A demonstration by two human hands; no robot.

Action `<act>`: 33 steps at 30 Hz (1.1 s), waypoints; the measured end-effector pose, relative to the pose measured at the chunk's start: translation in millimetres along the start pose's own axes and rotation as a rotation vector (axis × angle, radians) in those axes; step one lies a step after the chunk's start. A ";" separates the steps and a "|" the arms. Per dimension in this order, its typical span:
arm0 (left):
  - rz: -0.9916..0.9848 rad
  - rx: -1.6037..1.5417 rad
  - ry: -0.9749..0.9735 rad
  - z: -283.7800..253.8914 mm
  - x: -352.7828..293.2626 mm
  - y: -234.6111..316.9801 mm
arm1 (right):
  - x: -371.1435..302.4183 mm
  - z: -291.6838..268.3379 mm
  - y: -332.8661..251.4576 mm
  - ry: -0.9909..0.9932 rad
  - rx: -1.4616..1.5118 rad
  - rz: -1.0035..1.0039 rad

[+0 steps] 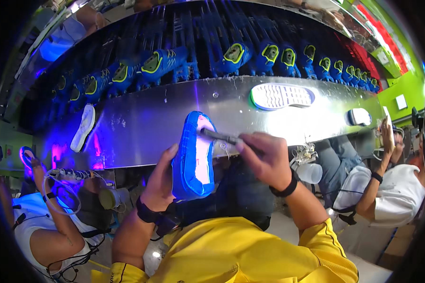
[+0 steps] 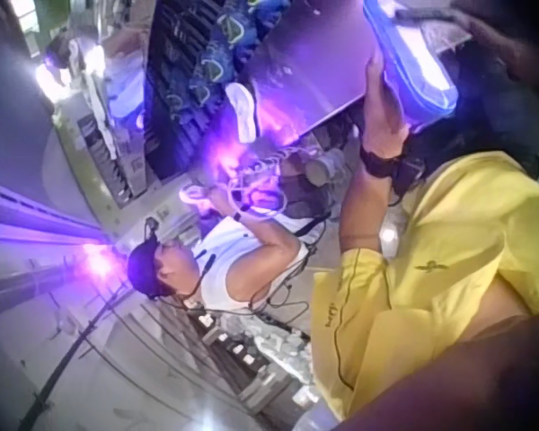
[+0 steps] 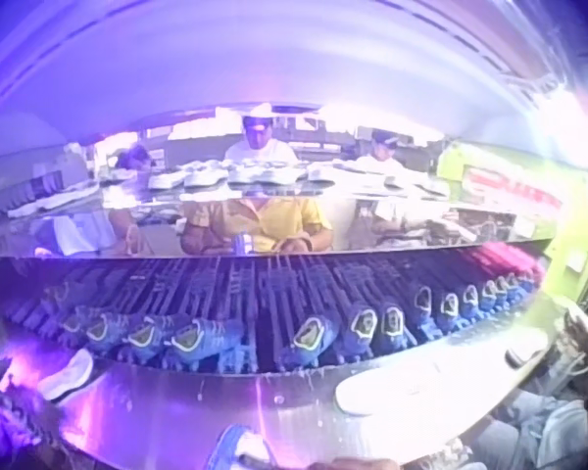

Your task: Applying glue to the edge of shoe uppers at a manufacturing assembly line.

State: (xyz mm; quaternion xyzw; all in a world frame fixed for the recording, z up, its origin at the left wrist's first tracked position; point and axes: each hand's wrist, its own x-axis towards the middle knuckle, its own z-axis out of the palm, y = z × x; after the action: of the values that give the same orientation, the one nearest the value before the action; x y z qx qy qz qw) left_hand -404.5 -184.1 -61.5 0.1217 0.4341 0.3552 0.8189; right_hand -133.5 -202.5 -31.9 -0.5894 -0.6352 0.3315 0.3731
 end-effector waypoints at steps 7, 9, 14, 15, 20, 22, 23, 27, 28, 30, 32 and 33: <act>0.147 0.140 -0.093 32.4 71.6 65.9 | -1.0 -7.4 25.0 0.223 0.186 0.172; 0.344 0.399 -0.117 49.3 121.2 96.7 | -4.1 -12.3 30.5 0.287 0.246 0.227; 0.827 1.640 0.174 104.8 210.0 149.3 | -13.2 -16.6 38.9 0.323 0.253 0.306; 0.879 1.694 0.164 110.2 230.2 151.6 | -14.8 -17.2 39.5 0.326 0.262 0.330; 0.938 1.959 0.145 74.5 319.4 136.8 | -14.3 -14.8 49.2 0.309 0.276 0.304; 0.874 1.914 0.124 81.7 314.8 138.9 | -16.8 -15.0 52.6 0.307 0.288 0.334; 0.841 1.890 0.118 82.1 311.5 141.2 | -17.2 -15.4 53.9 0.303 0.294 0.347; 1.133 1.748 0.298 31.7 308.4 179.6 | -16.1 -11.1 55.2 0.306 0.326 0.364; 1.091 1.741 0.371 25.5 297.6 195.8 | -16.1 -11.9 55.0 0.302 0.332 0.363; 0.948 1.946 0.509 3.1 281.1 227.7 | -14.8 -8.3 52.3 0.306 0.347 0.370; 0.815 2.088 0.548 -36.5 265.2 257.3 | -13.3 -7.1 45.3 0.289 0.333 0.378; 0.754 2.136 0.528 -74.6 261.3 269.2 | -9.9 -3.4 40.7 0.272 0.351 0.359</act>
State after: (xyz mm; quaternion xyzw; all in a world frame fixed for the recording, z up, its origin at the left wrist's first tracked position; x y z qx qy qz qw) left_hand -495.2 180.7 -132.4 0.7939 0.6059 0.0439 0.0261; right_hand -109.9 -209.0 -66.0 -0.6578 -0.3976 0.4150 0.4867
